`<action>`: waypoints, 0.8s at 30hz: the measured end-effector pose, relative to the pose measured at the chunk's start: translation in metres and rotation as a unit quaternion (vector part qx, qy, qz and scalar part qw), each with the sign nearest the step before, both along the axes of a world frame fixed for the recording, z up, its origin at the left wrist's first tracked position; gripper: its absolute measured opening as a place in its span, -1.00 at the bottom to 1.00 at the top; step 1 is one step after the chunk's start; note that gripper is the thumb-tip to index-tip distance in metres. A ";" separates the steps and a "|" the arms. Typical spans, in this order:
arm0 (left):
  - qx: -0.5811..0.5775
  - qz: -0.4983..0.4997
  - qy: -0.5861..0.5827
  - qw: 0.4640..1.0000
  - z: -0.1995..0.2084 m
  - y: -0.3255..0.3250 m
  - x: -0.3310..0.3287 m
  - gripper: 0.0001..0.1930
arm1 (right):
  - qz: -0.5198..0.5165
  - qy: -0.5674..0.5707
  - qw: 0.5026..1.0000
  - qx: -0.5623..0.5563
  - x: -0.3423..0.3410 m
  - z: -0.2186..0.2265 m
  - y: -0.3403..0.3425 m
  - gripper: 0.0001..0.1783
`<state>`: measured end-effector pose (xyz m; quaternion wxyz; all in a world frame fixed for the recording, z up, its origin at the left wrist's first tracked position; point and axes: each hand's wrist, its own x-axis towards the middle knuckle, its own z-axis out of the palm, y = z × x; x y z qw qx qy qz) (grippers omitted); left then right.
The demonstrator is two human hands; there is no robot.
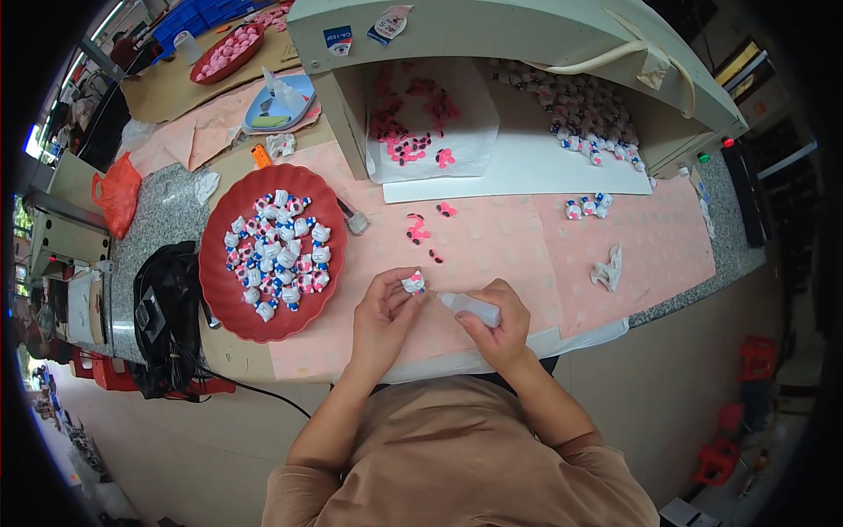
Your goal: The worker is assembling small plastic toy cat heads by applying glue to small pink bow pieces and attaching them to the heads.
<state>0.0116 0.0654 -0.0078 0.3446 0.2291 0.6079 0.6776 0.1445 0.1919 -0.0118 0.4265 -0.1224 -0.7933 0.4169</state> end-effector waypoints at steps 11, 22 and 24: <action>0.055 -0.014 -0.153 0.987 0.010 -0.017 -0.014 -0.61 | -0.013 -0.005 0.952 -0.306 -0.005 0.003 0.006 -0.68; 0.063 -0.005 -0.178 0.982 0.008 -0.039 -0.011 -0.50 | 0.034 -0.274 0.950 0.146 -0.055 0.025 0.036 -0.93; 0.075 0.000 -0.174 0.982 0.008 -0.039 -0.012 -0.51 | 0.057 -0.271 0.961 0.022 -0.050 0.033 0.028 -0.93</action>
